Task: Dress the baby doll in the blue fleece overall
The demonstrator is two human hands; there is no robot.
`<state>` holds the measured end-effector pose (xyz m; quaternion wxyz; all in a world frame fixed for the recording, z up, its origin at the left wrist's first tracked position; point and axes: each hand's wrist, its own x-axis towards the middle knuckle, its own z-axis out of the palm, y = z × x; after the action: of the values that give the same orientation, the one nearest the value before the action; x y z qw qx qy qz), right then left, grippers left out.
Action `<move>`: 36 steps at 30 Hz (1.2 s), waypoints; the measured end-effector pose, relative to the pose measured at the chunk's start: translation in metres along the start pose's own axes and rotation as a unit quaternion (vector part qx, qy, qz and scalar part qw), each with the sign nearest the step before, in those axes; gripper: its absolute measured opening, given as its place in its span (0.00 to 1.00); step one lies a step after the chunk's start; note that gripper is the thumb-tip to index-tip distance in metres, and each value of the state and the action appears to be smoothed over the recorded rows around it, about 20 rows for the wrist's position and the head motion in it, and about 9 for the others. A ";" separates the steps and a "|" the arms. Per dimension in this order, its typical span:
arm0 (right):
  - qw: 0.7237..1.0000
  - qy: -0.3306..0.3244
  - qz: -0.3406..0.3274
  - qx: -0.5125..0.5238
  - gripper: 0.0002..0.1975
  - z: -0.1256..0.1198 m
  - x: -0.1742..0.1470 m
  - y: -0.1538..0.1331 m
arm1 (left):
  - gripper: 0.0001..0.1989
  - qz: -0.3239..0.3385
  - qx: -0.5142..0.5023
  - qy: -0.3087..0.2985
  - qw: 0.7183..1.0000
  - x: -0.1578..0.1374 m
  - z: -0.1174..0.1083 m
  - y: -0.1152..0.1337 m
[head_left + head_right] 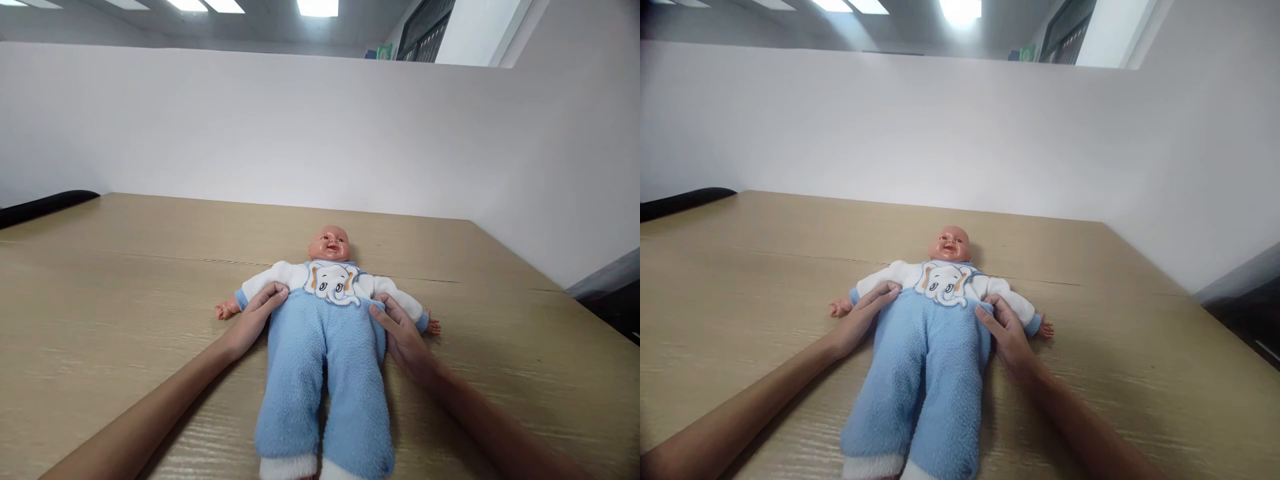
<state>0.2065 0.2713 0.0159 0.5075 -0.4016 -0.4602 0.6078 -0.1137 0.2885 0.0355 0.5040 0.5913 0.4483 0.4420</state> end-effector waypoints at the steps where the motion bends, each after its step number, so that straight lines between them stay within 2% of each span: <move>1: 1.000 -0.005 -0.005 -0.012 0.19 -0.001 0.000 0.000 | 0.13 -0.003 -0.021 -0.003 1.000 0.000 0.000 0.000; 5: 0.999 -0.016 -0.020 -0.048 0.17 -0.008 -0.003 -0.004 | 0.08 -0.041 -0.154 -0.010 0.987 0.001 -0.001 -0.002; 7: 0.997 -0.017 -0.016 -0.079 0.16 -0.010 -0.007 -0.010 | 0.09 -0.050 -0.176 0.001 0.983 0.001 0.000 -0.003; 11: 0.992 -0.011 -0.019 -0.124 0.17 -0.008 -0.012 -0.018 | 0.13 -0.030 -0.124 0.015 0.992 0.000 0.001 -0.005; 14: 0.999 0.001 0.002 -0.054 0.18 -0.006 -0.008 -0.014 | 0.16 -0.021 -0.093 0.011 0.995 0.000 0.001 -0.006; 17: 1.000 -0.002 0.006 -0.023 0.20 -0.007 0.001 -0.007 | 0.19 -0.033 -0.104 0.010 0.994 0.000 0.001 -0.007; 22: 0.998 -0.038 0.010 -0.051 0.18 -0.016 0.004 -0.002 | 0.20 -0.033 -0.110 0.013 0.993 0.001 0.002 -0.009; 28: 0.995 -0.070 0.032 -0.061 0.21 -0.017 -0.001 -0.010 | 0.18 -0.030 -0.110 0.013 0.993 0.001 0.003 -0.007; 34: 0.998 -0.025 0.000 -0.053 0.20 -0.008 -0.003 -0.012 | 0.19 -0.016 -0.068 0.008 0.998 0.000 0.003 -0.006; 36: 0.994 -0.010 -0.028 -0.101 0.17 -0.005 -0.006 -0.009 | 0.19 0.000 -0.049 0.013 0.999 0.000 0.004 -0.008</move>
<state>0.2144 0.2671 0.0238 0.4766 -0.4319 -0.5354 0.5474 -0.1106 0.2884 0.0274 0.5265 0.5600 0.4325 0.4713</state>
